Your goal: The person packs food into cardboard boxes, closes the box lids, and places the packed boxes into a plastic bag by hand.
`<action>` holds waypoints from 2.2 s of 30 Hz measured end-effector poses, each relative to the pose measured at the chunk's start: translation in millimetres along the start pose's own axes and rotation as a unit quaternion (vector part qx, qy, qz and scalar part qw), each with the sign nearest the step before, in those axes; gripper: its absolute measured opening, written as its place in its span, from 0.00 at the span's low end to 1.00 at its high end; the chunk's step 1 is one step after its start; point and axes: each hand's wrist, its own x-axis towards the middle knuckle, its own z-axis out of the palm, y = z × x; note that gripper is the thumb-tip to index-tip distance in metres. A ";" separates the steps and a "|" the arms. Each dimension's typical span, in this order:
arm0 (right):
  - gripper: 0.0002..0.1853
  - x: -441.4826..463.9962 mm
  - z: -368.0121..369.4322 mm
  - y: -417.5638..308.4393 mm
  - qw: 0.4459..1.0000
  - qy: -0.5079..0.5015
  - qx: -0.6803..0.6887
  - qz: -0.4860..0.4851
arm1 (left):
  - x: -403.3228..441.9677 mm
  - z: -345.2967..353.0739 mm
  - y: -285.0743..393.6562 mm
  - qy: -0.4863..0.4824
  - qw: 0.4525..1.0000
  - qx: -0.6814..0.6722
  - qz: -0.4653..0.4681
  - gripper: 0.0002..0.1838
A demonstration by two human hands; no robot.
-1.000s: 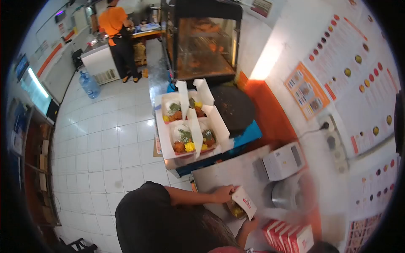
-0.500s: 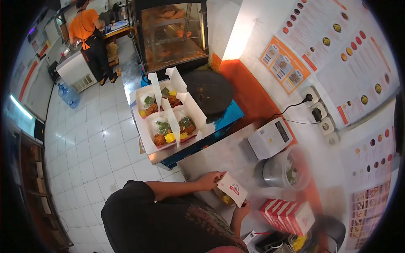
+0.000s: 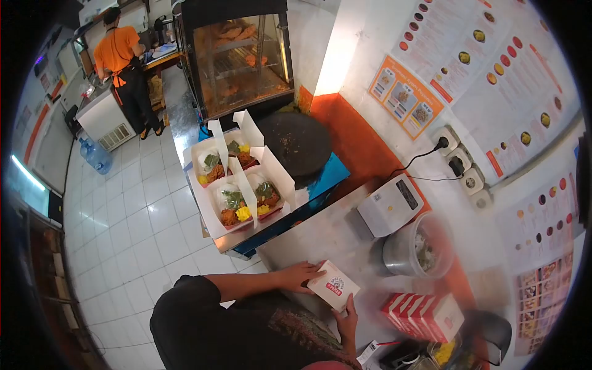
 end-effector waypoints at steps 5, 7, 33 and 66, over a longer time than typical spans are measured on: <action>0.45 8.1 -0.2 24.8 1.000 0.017 0.018 0.013 | -0.9 13.1 -4.6 0.004 0.999 -0.038 -0.030 0.44; 0.41 12.3 -0.1 -8.7 0.998 0.059 -0.006 0.037 | 2.6 10.2 2.9 0.005 0.997 -0.053 -0.054 0.43; 0.32 -5.8 3.4 -8.0 0.998 0.043 -0.050 -0.019 | -0.8 27.9 -19.5 -0.005 0.999 -0.041 -0.019 0.20; 0.18 -218.3 -233.7 154.7 0.655 0.729 -0.038 0.197 | 59.4 81.6 117.7 -0.065 0.974 0.215 0.008 0.45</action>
